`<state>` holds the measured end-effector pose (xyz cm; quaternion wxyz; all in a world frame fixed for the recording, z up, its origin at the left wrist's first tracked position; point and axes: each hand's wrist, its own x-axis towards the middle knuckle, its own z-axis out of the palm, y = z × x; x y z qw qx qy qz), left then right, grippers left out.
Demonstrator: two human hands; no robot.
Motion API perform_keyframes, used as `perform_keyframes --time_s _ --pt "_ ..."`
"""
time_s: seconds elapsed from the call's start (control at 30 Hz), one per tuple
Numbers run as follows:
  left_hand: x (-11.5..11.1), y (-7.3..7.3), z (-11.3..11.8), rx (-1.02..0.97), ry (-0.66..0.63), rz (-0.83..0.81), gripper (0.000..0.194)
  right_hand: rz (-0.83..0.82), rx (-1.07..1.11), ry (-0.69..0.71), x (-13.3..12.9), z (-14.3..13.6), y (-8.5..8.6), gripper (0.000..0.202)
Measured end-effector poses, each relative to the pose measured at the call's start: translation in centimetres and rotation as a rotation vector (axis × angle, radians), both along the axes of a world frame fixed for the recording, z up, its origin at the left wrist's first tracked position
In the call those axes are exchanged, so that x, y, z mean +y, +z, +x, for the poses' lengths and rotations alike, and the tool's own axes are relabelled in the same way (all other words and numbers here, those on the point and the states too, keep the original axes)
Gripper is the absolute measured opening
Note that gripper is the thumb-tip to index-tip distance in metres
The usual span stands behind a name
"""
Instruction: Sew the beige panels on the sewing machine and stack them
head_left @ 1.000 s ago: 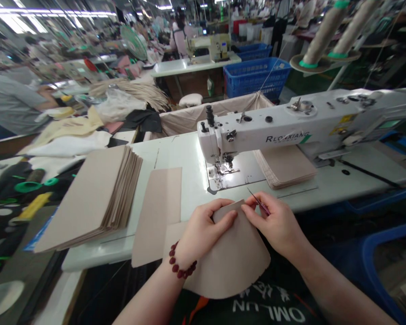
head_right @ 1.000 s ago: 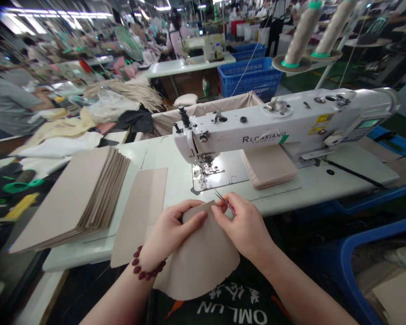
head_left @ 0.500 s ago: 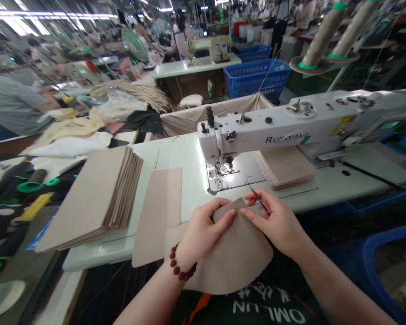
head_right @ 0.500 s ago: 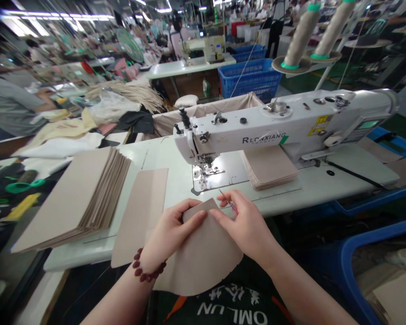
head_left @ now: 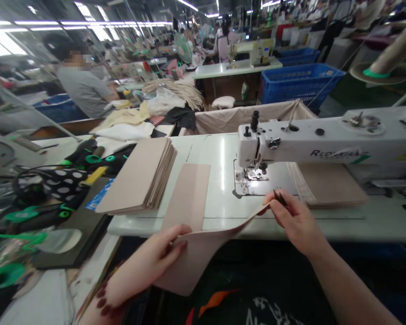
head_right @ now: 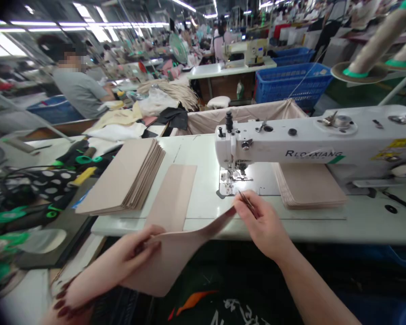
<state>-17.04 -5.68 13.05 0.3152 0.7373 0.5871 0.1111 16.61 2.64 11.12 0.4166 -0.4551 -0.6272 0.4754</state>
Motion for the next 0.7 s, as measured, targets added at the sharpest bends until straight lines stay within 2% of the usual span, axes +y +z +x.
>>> perform_keyframes --time_s 0.07,0.1,0.17,0.23,0.3,0.37,0.43,0.5,0.6,0.7 --pt "-1.7 2.2 -1.7 0.142 0.093 0.231 0.036 0.067 0.023 0.063 2.0 -3.1 1.0 0.027" --pt "-2.4 2.9 -2.1 0.215 0.129 0.331 0.042 0.104 0.016 0.079 3.4 -4.7 1.4 0.026" --pt "-3.1 2.6 -1.6 0.335 0.178 0.447 0.051 0.176 -0.031 0.095 6.6 -8.1 1.4 0.023" --pt "-2.5 0.1 0.1 0.38 0.194 0.446 0.057 0.232 -0.115 0.12 10.0 -11.6 0.2 0.019" --pt "-0.7 -3.6 2.4 0.345 0.208 0.379 0.061 0.212 -0.266 0.099 13.1 -14.8 -1.7 0.022" --pt "1.5 -7.1 4.0 0.325 0.19 0.349 0.053 0.209 -0.323 0.107 15.2 -17.1 -3.9 0.029" --pt "3.4 -8.9 4.1 0.302 0.17 0.345 0.05 0.226 -0.362 0.097 16.1 -18.3 -5.6 0.036" --pt "4.4 -8.6 2.4 0.257 0.209 0.42 0.046 0.245 -0.392 0.086 16.0 -18.5 -6.8 0.039" --pt "4.9 -6.0 -2.6 0.264 0.45 0.658 0.038 0.268 -0.4 0.123 14.4 -18.0 -7.7 0.031" --pt "5.1 -4.0 -8.0 0.395 0.636 0.777 0.058 0.284 -0.371 0.192 12.5 -17.6 -8.0 0.026"
